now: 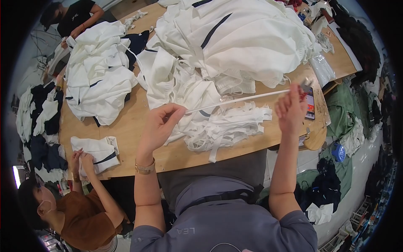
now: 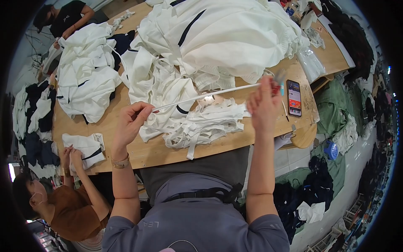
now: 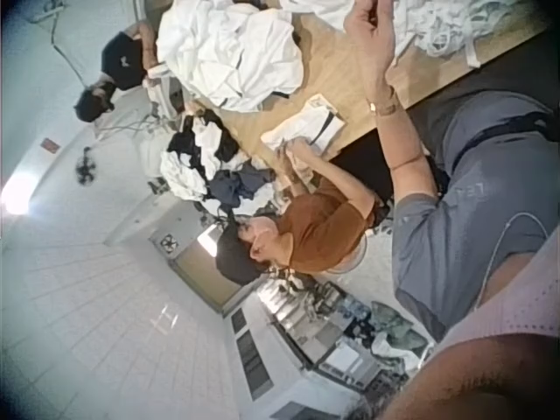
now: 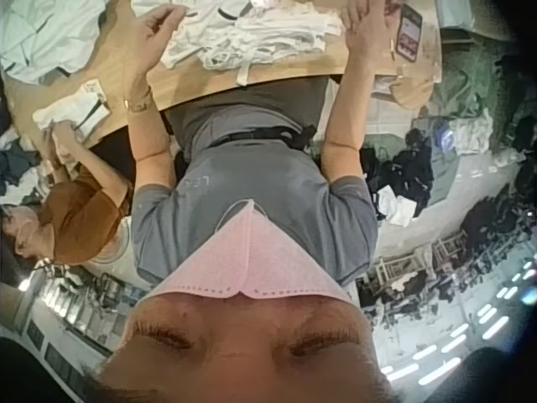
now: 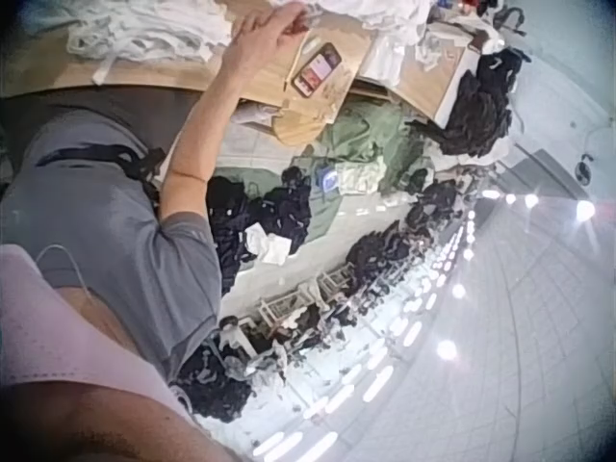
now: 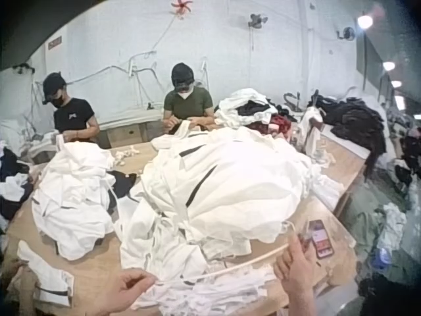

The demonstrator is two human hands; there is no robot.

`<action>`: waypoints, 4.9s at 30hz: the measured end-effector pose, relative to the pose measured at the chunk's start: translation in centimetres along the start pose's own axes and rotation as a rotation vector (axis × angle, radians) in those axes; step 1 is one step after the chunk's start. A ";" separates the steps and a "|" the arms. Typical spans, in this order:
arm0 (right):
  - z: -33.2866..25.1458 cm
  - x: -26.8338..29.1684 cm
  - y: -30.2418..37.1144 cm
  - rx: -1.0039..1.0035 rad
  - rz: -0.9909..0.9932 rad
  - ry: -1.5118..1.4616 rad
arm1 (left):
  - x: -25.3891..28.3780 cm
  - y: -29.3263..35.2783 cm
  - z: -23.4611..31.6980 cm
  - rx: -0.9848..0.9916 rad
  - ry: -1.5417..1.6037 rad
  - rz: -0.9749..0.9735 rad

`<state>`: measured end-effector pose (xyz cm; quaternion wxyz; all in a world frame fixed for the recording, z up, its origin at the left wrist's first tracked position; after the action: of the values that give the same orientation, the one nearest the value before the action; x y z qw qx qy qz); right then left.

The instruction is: The recorder is cutting strips from a pile of white fabric using scissors.

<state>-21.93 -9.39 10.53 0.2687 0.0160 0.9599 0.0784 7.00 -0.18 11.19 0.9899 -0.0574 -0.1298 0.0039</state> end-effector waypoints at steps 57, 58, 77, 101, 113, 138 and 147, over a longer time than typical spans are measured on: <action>13.1 -4.3 7.0 -0.745 -0.324 0.069 | -5.9 2.8 -3.2 0.065 -0.039 -0.014; 12.8 -4.0 6.9 -0.763 -0.384 -0.002 | -5.7 2.7 -3.3 0.076 -0.065 -0.018; 14.4 -3.5 8.4 -0.865 -0.425 0.057 | -5.1 3.9 -3.7 0.110 -0.158 -0.014; 0.3 3.7 0.3 -0.035 0.144 0.024 | -1.7 2.6 -2.0 -0.010 -0.127 0.039; 5.7 10.8 -0.6 -0.072 0.395 0.677 | -1.2 2.5 -5.6 0.154 -0.430 -0.122; 5.3 -4.2 4.9 -0.105 -0.425 0.460 | -4.3 -2.1 2.6 -0.107 -0.015 -0.148; 8.0 -7.3 2.1 -0.211 -0.523 0.597 | 3.0 5.0 6.9 -0.247 -0.076 0.350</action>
<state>-11.62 -6.75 7.87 -0.0106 -0.2798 0.9541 0.1064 8.13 5.65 18.01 0.9540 -0.1998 -0.1544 0.1619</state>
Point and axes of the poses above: each hand's wrist, its own y-axis away from the middle knuckle, its own x-axis out of the back of the hand, z = x × y, the point moved 1 cm from there along -y, towards the middle knuckle, and after that the axes turned 9 degrees about -x, right-handed, at the moved point
